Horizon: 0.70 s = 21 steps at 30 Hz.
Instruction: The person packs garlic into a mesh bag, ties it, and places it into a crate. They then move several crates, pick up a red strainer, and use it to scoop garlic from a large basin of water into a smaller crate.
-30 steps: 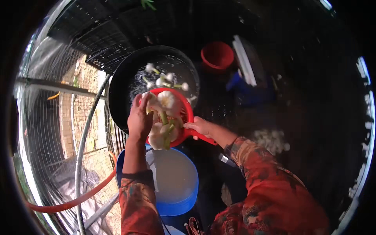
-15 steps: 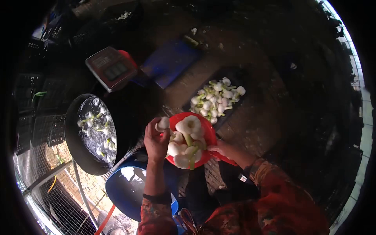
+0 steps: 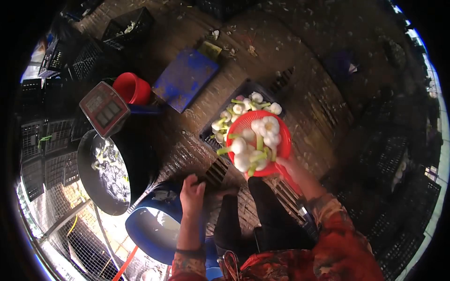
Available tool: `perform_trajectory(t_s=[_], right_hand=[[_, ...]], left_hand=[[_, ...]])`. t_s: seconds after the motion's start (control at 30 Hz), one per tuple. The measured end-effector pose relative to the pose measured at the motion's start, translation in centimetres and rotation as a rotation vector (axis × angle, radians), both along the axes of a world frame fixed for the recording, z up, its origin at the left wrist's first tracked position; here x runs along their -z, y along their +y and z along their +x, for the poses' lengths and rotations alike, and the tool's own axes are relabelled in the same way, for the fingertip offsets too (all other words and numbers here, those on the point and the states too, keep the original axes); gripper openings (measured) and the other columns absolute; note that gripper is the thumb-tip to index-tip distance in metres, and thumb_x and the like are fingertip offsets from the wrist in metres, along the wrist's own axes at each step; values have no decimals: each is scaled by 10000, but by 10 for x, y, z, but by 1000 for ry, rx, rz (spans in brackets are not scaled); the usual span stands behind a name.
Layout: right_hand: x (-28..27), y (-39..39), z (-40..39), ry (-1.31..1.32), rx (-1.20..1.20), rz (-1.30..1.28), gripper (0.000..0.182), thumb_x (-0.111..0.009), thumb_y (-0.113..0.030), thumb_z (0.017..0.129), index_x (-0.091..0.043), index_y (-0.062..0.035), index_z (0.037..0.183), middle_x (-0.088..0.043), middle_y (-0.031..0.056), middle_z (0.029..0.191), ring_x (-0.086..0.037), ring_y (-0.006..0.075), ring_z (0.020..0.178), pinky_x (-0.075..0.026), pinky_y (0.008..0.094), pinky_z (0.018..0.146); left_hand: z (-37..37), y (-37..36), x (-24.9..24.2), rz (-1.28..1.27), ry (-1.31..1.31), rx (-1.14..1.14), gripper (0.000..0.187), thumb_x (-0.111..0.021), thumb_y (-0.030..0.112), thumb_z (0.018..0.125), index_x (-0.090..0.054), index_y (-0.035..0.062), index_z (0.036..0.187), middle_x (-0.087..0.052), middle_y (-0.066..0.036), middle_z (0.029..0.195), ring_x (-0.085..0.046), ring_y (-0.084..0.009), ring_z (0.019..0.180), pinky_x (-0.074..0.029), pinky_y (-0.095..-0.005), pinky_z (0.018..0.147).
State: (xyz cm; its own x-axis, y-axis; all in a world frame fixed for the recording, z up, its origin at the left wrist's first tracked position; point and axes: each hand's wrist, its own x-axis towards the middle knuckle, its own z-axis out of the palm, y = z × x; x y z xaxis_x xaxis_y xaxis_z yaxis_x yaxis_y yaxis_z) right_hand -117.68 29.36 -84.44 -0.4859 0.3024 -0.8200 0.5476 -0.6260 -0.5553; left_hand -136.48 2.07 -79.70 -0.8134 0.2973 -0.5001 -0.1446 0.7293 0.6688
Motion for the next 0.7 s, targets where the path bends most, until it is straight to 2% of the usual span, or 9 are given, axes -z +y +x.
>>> perform_trajectory(t_s=[0.07,0.1,0.17,0.2,0.3,0.33,0.43,0.5,0.7], right_hand=[[46,4,-24,-99,114,180,278,-533,-243,838,-498,-63,1047,-547,29,637,-469,126,417,-354,270,315],[87,15,-25,-369,133,323,352,-538,-256,837,-464,-60,1119,-569,58,710,-493,148,444,-374,287,313],[151,29,-2,-359,242,816,443,-552,-265,827,-415,-70,1201,-583,90,825,-528,173,495,-413,306,331],[152,30,7,-433,193,887,477,-557,-270,823,-393,-81,1229,-582,99,873,-539,182,514,-434,312,351],[62,17,-10,-499,129,682,568,-591,-333,792,-379,-86,1258,-584,95,955,-566,185,590,-458,303,396],[59,21,-2,-499,121,525,627,-616,-396,762,-387,-82,1254,-575,79,989,-569,173,611,-449,292,404],[12,0,-43,-359,-8,394,460,-565,-392,801,-478,-98,1144,-592,47,836,-552,149,527,-379,259,341],[-1,-23,-82,-320,-355,374,385,-533,-311,834,-474,-98,1150,-584,44,866,-545,129,541,-362,240,325],[-59,-183,-237,276,-644,287,276,-486,-113,855,-489,-28,1118,-585,42,825,-515,92,528,-388,235,364]], left_hand=[[20,-45,10,63,-125,-177,376,-631,127,740,-505,10,1075,-606,-107,928,-613,-165,804,-477,-268,704],[30,-69,11,-42,-81,-94,334,-619,140,749,-530,-1,1038,-603,-95,921,-593,-151,811,-470,-267,718],[58,-129,31,-117,-53,-147,283,-611,151,749,-558,-2,981,-602,-70,860,-574,-142,755,-468,-264,692],[74,-158,34,-154,-41,-209,268,-610,146,747,-564,-1,965,-602,-63,832,-569,-135,725,-469,-257,665],[111,-228,36,-187,-192,-361,242,-610,140,742,-575,2,937,-604,-51,791,-558,-111,670,-459,-241,599],[116,-238,28,-265,-297,-445,312,-624,169,736,-578,-18,982,-627,-126,883,-591,-204,835,-461,-314,760],[132,-270,12,-224,-271,-546,334,-634,180,738,-575,-21,998,-624,-147,936,-596,-220,877,-458,-307,790],[120,-279,-4,-219,-271,-589,350,-638,188,741,-569,-22,1012,-618,-155,967,-596,-230,894,-455,-308,797],[79,-330,-27,66,-265,-971,317,-629,184,773,-560,-35,992,-617,-99,873,-594,-135,719,-476,-247,618]])
